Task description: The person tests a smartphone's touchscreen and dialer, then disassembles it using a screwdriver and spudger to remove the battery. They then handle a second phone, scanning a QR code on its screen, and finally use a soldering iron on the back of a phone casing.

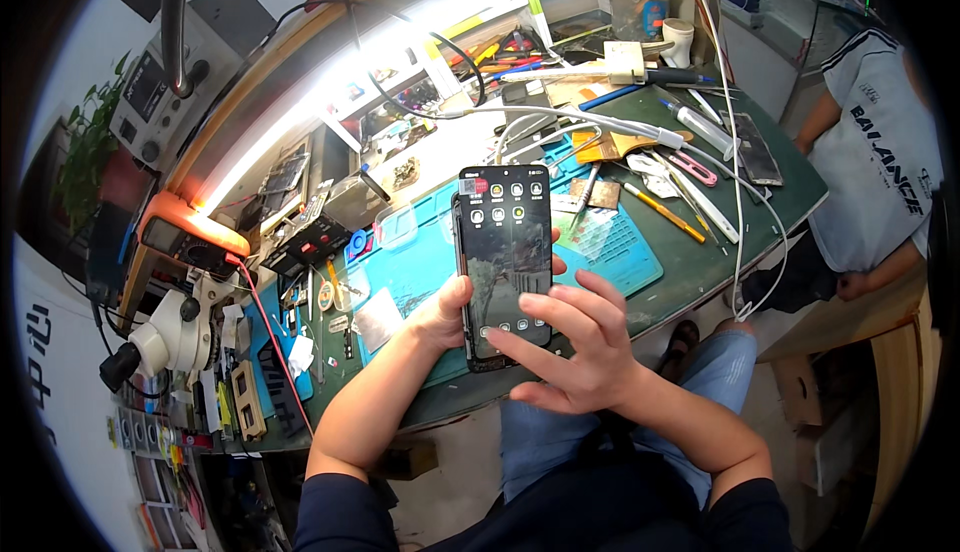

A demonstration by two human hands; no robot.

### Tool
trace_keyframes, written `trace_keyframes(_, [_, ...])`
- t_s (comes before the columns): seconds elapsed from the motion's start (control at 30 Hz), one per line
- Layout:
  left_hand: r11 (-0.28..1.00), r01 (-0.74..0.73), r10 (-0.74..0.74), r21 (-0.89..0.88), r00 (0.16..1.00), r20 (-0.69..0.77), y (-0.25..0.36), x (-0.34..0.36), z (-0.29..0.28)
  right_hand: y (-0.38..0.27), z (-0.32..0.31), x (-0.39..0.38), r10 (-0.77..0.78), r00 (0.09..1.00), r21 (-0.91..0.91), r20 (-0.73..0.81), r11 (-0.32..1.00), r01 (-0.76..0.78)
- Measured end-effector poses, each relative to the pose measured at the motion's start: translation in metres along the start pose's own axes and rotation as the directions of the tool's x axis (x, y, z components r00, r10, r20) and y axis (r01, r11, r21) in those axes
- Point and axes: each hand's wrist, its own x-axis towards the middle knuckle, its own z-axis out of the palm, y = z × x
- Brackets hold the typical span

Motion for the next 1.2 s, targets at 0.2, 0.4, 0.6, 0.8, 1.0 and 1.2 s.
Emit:
trace_keyframes(0.2, [0.999,0.017,-0.016,-0.040,0.999,0.035,0.001,0.000,0.000,0.005,-0.003,-0.009,0.072,0.994,0.030,-0.083,0.997,-0.069])
trace_keyframes(0.4, [0.995,0.062,-0.058,-0.081,0.996,0.061,0.001,-0.001,0.001,0.005,-0.003,-0.006,0.208,0.972,0.063,-0.112,0.977,-0.201])
trace_keyframes(0.6, [0.992,0.090,-0.086,-0.085,0.995,0.045,0.002,0.000,-0.001,0.006,-0.002,-0.004,0.268,0.955,0.077,-0.129,0.962,-0.260])
trace_keyframes(0.8, [0.973,0.181,-0.168,-0.142,0.981,0.100,0.000,-0.005,-0.007,0.009,-0.003,-0.004,0.296,0.948,0.151,-0.121,0.949,-0.277])
trace_keyframes(1.0, [0.972,0.182,-0.169,-0.152,0.981,0.096,0.002,-0.006,-0.005,0.010,-0.004,-0.003,0.309,0.943,0.187,-0.123,0.940,-0.284])
trace_keyframes(1.2, [0.975,0.177,-0.164,-0.135,0.981,0.101,0.002,-0.005,-0.005,0.010,-0.004,-0.002,0.303,0.947,0.194,-0.104,0.941,-0.279])
